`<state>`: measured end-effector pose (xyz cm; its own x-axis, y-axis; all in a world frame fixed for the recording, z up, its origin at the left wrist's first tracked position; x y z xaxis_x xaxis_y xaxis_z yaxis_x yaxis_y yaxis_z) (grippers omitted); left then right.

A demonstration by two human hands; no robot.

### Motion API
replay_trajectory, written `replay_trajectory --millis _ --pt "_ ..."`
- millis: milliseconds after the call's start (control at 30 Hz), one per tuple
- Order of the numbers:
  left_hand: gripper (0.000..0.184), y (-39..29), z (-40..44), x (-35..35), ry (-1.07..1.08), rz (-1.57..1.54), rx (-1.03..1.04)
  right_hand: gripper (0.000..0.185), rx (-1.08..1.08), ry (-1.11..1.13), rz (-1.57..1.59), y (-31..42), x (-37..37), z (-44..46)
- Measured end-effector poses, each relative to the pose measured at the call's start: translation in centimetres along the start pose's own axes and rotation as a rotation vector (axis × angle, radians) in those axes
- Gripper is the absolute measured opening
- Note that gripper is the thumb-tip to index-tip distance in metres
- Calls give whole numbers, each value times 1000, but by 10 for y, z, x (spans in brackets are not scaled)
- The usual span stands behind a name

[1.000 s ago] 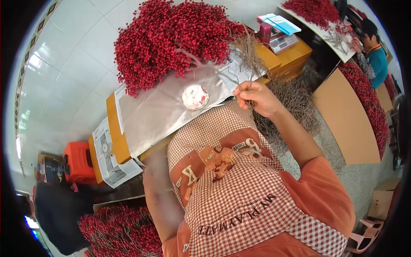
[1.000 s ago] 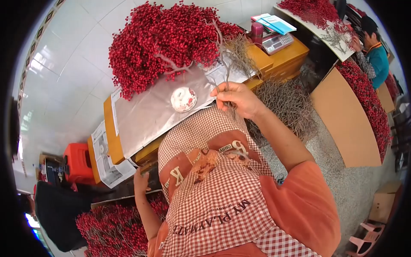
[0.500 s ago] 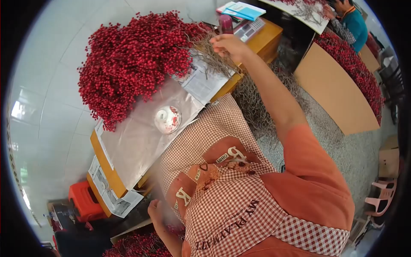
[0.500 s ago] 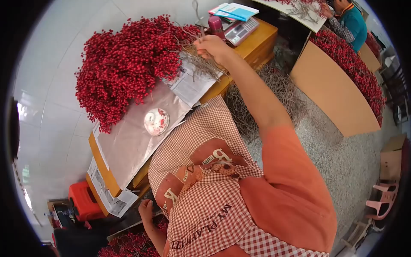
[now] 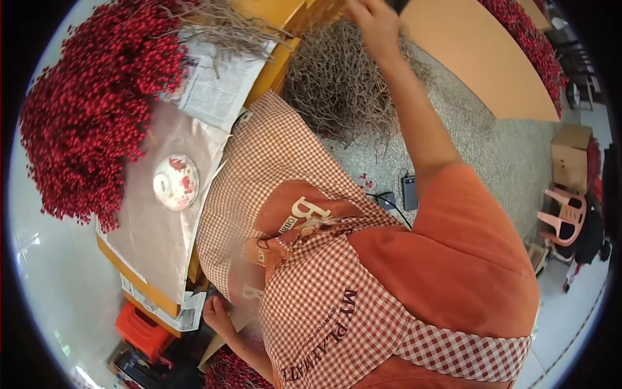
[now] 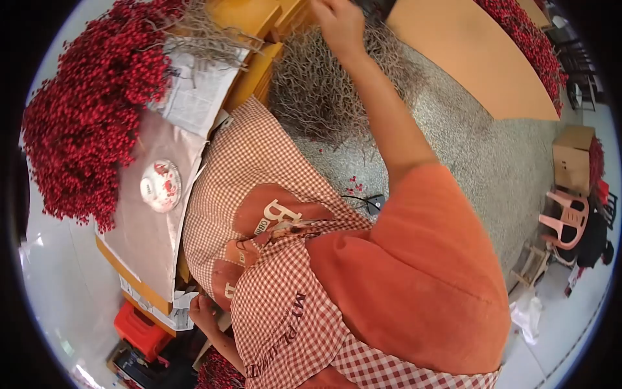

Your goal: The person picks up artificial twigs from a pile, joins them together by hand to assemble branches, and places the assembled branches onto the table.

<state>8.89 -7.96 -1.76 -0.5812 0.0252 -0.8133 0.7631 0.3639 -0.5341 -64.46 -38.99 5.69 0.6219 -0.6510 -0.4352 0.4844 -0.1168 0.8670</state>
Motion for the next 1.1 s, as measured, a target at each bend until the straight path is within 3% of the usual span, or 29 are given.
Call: replay_trajectory --millis 33,67,133,200,233,267,333,367,400,500,533,600,667,733,800,867,900,967,1000,1067,1100 --pt "18 -15 3 0 -9 -5 -8 30 81 -3 89 -39 -9 -18" --pt "18 -28 7 1 13 5 -11 32 300 1 -26 -111 -9 -42" --pt "17 -55 17 3 27 -14 4 30 509 133 -137 -215 -4 -108" --pt "18 -69 27 4 73 -4 -18 24 528 160 -558 -294 -1 -160" --pt "19 -71 28 1 58 -4 -33 21 751 162 -545 -301 -12 -186" --pt "19 -73 31 -3 48 -1 -50 21 767 157 -553 -315 -16 -198" --pt "21 -81 33 -5 72 25 -69 18 876 -57 -642 -361 -44 -234" --pt "22 -84 34 -4 82 0 -60 22 1044 -77 -688 -381 -57 -253" --pt "23 -86 34 -2 89 -24 -53 22 1053 -77 -697 -381 -65 -258" --pt "23 -101 25 1 125 12 -58 38 1444 -333 -546 -383 -115 -301" --pt "24 -107 28 7 161 36 -38 38 1454 -330 -559 -396 -114 -305" --pt "24 -100 32 9 171 36 -53 38 1270 -327 -234 -443 -90 -300" --pt "24 -102 36 9 181 37 -63 30 1276 -328 45 -513 -64 -318" --pt "24 -120 35 5 216 109 -86 23 1739 -154 301 -486 -22 -329" --pt "24 -133 42 6 195 114 -85 20 1748 -254 214 -467 -35 -332" --pt "24 -135 45 9 173 105 -89 22 1447 44 -139 -442 -60 -319" --pt "24 -132 46 10 179 91 -91 22 1443 40 -143 -447 -74 -328" --pt "23 -135 43 9 189 82 -104 31 1025 -126 -565 -441 -126 -327" --pt "22 -137 46 11 191 88 -111 31 1024 -133 -571 -426 -138 -322" --pt "22 -133 49 14 195 92 -115 39 1280 -130 -653 -398 -165 -309" --pt "21 -129 52 12 189 88 -55 44 1176 -164 -751 -387 -167 -293"
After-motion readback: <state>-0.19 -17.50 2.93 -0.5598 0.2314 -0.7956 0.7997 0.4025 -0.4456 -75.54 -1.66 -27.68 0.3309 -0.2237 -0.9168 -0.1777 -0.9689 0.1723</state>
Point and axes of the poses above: each hand's wrist, its own z-axis towards the middle knuckle, its own x-axis out of the palm, y = z × x, the point moved 10 cm from there along z, towards the middle knuckle, and after that the axes turned 15 degrees about x, right-handed, at the moved point
